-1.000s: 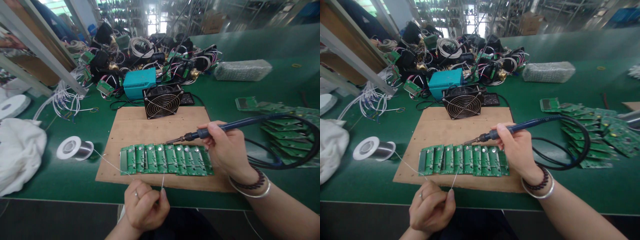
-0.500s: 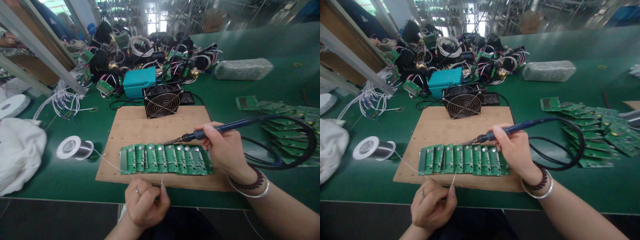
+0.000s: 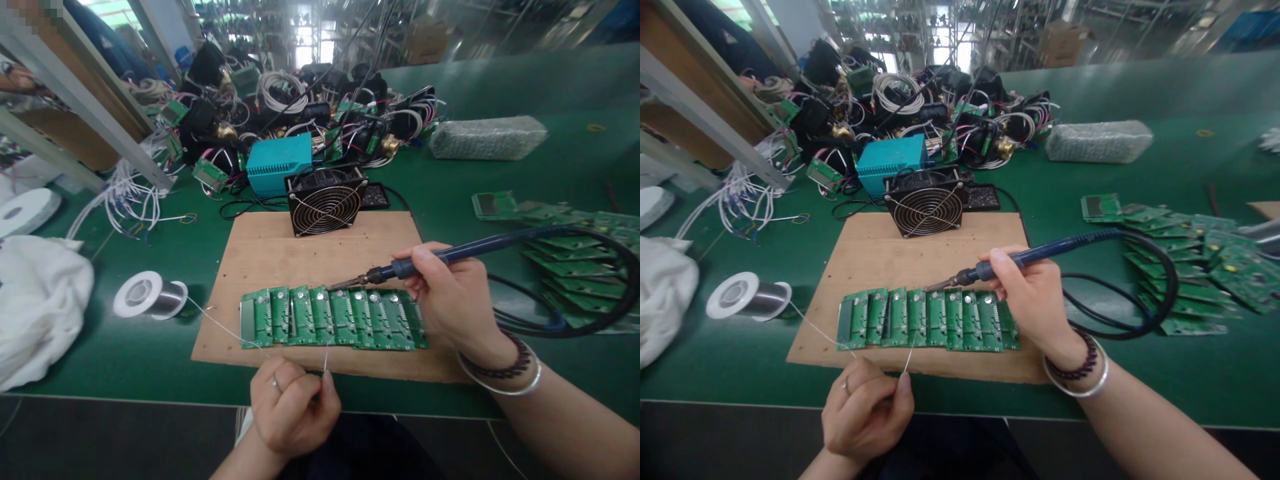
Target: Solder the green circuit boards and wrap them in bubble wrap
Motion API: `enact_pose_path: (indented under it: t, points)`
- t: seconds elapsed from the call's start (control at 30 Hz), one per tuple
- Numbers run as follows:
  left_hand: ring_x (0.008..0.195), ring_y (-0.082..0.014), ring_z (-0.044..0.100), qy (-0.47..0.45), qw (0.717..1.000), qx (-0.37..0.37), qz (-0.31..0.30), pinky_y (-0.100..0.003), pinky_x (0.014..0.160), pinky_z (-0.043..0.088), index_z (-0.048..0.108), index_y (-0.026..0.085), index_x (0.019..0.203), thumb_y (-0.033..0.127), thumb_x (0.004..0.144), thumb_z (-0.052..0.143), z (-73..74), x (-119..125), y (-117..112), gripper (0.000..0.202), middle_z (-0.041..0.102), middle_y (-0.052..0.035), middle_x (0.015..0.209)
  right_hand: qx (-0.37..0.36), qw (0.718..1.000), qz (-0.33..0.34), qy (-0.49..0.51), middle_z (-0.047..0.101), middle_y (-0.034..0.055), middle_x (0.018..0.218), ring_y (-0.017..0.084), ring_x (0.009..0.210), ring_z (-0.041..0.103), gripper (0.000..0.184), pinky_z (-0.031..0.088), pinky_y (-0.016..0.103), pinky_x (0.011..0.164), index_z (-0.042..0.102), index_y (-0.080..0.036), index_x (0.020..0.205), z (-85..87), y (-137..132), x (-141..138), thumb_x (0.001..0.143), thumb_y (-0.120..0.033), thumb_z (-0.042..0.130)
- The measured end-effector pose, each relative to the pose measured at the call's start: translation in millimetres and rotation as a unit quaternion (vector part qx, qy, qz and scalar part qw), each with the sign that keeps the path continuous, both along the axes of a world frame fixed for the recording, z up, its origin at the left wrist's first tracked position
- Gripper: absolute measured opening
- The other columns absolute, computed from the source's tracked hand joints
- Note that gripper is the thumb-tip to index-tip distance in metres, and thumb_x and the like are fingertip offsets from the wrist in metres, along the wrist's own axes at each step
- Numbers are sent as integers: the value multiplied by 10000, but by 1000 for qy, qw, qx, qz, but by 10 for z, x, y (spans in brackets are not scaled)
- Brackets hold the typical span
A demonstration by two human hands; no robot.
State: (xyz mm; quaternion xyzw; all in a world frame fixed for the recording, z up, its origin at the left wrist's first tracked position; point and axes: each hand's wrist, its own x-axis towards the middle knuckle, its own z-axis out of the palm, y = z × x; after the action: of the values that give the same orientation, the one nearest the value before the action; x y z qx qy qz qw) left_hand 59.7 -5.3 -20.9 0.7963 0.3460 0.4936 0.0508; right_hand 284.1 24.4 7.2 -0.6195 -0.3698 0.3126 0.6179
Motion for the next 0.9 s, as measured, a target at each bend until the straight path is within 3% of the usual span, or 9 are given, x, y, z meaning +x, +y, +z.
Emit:
enact_pose_path:
  t: [0.4, 0.63, 0.9]
  points:
    - [425, -69, 422, 24, 1000, -10, 9, -205, 445, 365, 490, 199, 630, 60, 751, 609, 14, 25, 31, 219, 486, 65, 499, -7, 1000, 6, -3, 573, -19, 488, 67, 388, 482, 240, 369, 168, 345, 703, -160, 709, -19, 7, -5, 776, -386, 656]
    - [424, -70, 410, 0, 1000, -6, 3, -213, 443, 358, 495, 196, 654, 41, 732, 609, 3, 11, 10, 207, 479, 69, 504, 13, 999, -37, 14, 554, -17, 473, 63, 390, 470, 244, 369, 172, 355, 707, -163, 681, 38, 10, 29, 771, -381, 640]
    - [434, -73, 434, 9, 1000, -14, 4, -211, 455, 369, 493, 199, 650, 52, 755, 602, 4, 23, 20, 210, 494, 63, 505, -12, 1000, 3, 18, 544, -25, 462, 66, 389, 470, 221, 351, 169, 347, 698, -159, 700, 7, 16, 16, 766, -365, 650]
